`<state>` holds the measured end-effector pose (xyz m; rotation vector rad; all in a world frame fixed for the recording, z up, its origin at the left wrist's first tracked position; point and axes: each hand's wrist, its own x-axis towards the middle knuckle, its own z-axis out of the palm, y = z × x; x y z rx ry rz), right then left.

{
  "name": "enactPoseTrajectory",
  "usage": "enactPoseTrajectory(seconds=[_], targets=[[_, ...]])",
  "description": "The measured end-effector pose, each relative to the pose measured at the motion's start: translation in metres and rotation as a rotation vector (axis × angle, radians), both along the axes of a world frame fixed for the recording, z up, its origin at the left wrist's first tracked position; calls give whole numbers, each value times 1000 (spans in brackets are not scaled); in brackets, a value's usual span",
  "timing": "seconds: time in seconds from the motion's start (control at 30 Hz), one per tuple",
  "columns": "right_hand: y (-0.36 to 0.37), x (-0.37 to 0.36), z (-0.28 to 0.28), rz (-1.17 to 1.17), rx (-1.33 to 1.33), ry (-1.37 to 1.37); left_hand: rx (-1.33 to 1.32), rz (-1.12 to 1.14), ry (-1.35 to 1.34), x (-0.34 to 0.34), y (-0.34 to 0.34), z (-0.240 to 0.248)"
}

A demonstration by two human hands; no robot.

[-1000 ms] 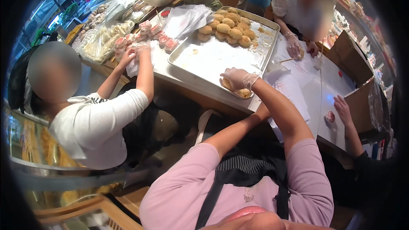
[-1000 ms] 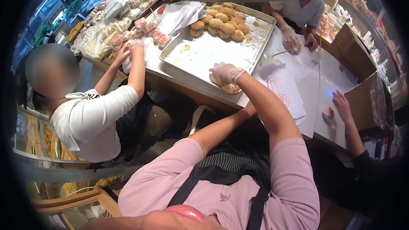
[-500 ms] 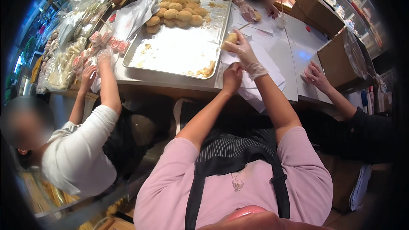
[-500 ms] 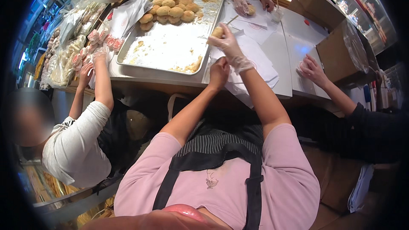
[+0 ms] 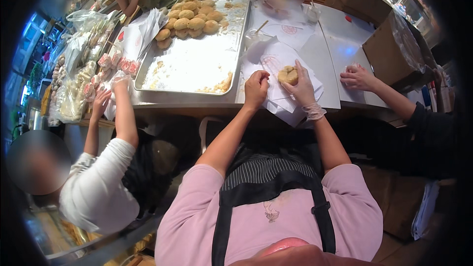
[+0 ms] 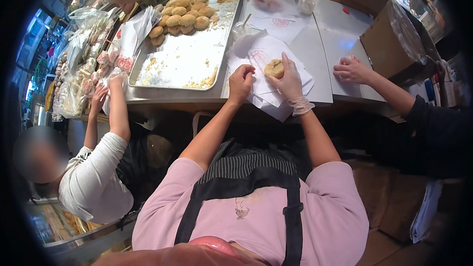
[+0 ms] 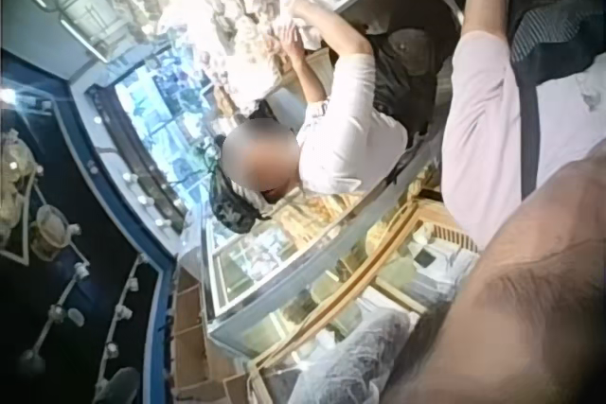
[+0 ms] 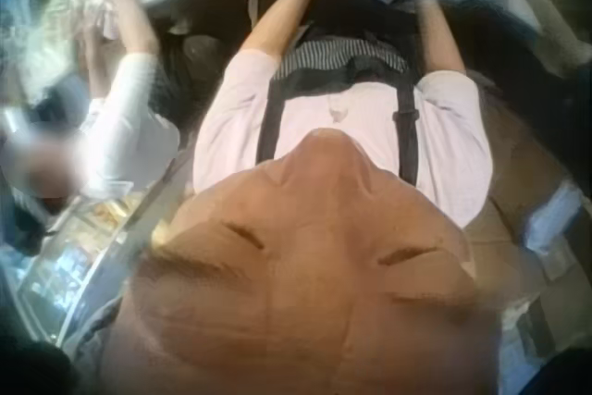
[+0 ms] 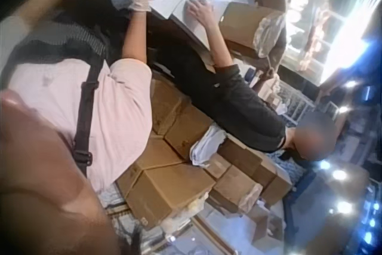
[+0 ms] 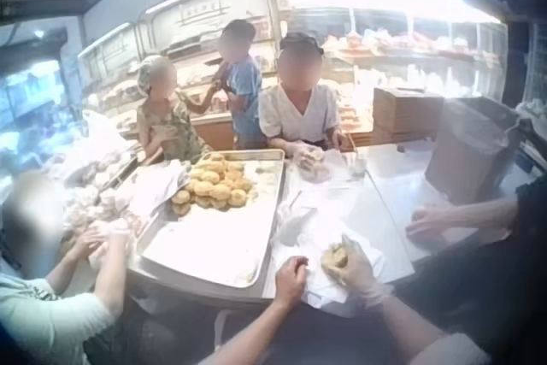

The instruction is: The person wraps individual round pastries in white paper at a bakery counter. They pick up each pastry, place it on a sheet of paper, fold the paper around it, and set the wrapped item aside. Other workers are visible in the background performing similar tasks.

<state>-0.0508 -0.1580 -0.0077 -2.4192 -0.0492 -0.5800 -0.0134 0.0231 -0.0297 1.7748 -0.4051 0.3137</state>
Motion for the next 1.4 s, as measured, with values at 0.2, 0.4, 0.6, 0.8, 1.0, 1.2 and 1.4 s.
enactPoseTrajectory(seconds=[0.2, 0.4, 0.6, 0.8, 1.0, 1.2, 1.4], targets=[[-6, -1, -7, 9, 56, -59, 129, -44, -89, -5, -7, 7], [0, -6, -5, 81, 47, -61, 265, -2, -248, -6, -1, 4], [-33, -18, -16, 48, 327, 75, 530, 6, -101, -38, -12, 15], [-43, -21, -22, 98, 275, 44, 573, 13, 6, -36, -21, 21], [-46, -25, -24, 132, 286, 37, 542, 13, -9, -38, -20, 9], [-42, -29, -19, 208, 388, 37, 601, 43, 23, -31, -19, 22], [-44, -33, -8, 275, 223, 132, 767, -77, 209, -16, -23, 41]])
